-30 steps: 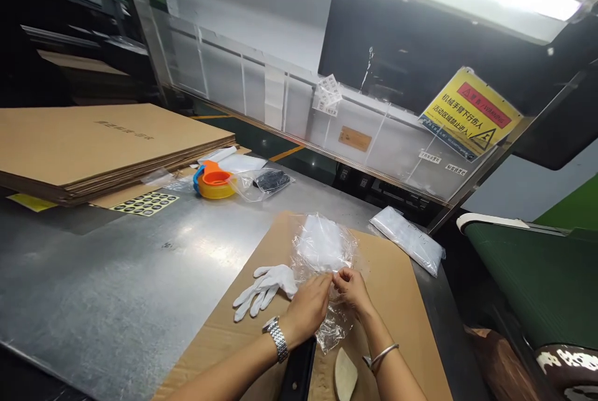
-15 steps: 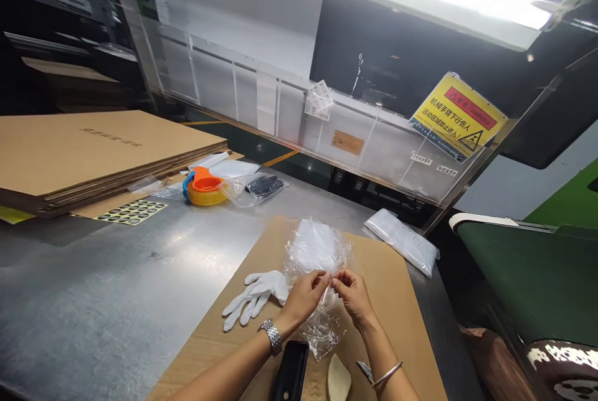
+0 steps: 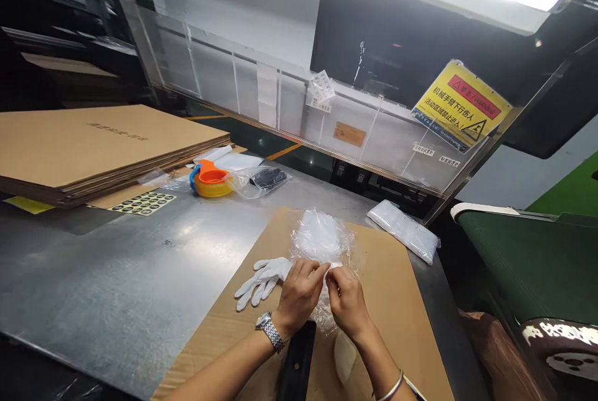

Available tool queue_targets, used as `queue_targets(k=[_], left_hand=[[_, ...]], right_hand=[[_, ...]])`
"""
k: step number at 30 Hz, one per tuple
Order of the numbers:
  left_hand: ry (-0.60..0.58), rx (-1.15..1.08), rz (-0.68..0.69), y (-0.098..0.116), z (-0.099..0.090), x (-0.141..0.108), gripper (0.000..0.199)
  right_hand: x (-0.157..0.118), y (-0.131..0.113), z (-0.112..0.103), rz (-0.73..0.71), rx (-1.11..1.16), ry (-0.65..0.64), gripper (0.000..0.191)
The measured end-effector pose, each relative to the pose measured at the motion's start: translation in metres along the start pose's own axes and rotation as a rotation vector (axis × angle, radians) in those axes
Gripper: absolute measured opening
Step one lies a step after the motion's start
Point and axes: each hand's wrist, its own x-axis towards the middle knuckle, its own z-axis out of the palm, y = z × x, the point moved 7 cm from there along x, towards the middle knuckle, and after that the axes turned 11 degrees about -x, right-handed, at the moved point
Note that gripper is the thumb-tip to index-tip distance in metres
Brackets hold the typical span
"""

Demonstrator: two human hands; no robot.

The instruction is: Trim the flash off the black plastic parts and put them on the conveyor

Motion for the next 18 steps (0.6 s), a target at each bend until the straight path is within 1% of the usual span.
queue_targets(k=[2,4,5,7,8,10,12,14,16,18], left_hand=[[-0.014,0.046,0.068,0.005,-0.009,-0.002,0.023],[0.019,0.094,0.083,0.002,-0.022,-0.007,0.027],[0.04,0.117,0.08,-0.001,-0.029,-0.011,0.029],[0.06,0.154,0.071,-0.006,-0.04,-0.023,0.03],[0.051,0.166,0.07,-0.009,-0.043,-0.031,0.03],[0.004,0.182,0.072,-0.011,-0.044,-0.046,0.028],[-0.05,0.192,0.058,-0.013,-0.041,-0.06,0.027],[-0.091,0.197,0.018,-0.016,-0.036,-0.07,0.028],[-0.126,0.186,-0.035,-0.019,-0.031,-0.077,0.029],[-0.172,0.148,-0.087,-0.02,-0.025,-0.081,0.029]], right_hand=[[-0.013,-0.01,-0.004,0.014,-0.067,0.009,0.021],[-0.033,-0.01,-0.004,0.09,-0.139,0.025,0.024],[-0.047,-0.008,0.0,0.139,-0.176,0.021,0.026],[-0.078,-0.001,0.017,0.227,-0.241,-0.024,0.026],[-0.094,0.002,0.029,0.258,-0.264,-0.057,0.025],[-0.123,0.01,0.05,0.298,-0.283,-0.114,0.023],[-0.148,0.018,0.061,0.322,-0.274,-0.15,0.02],[-0.166,0.025,0.059,0.335,-0.243,-0.176,0.02],[-0.179,0.029,0.047,0.334,-0.2,-0.204,0.023],[-0.189,0.028,0.036,0.324,-0.095,-0.248,0.028]])
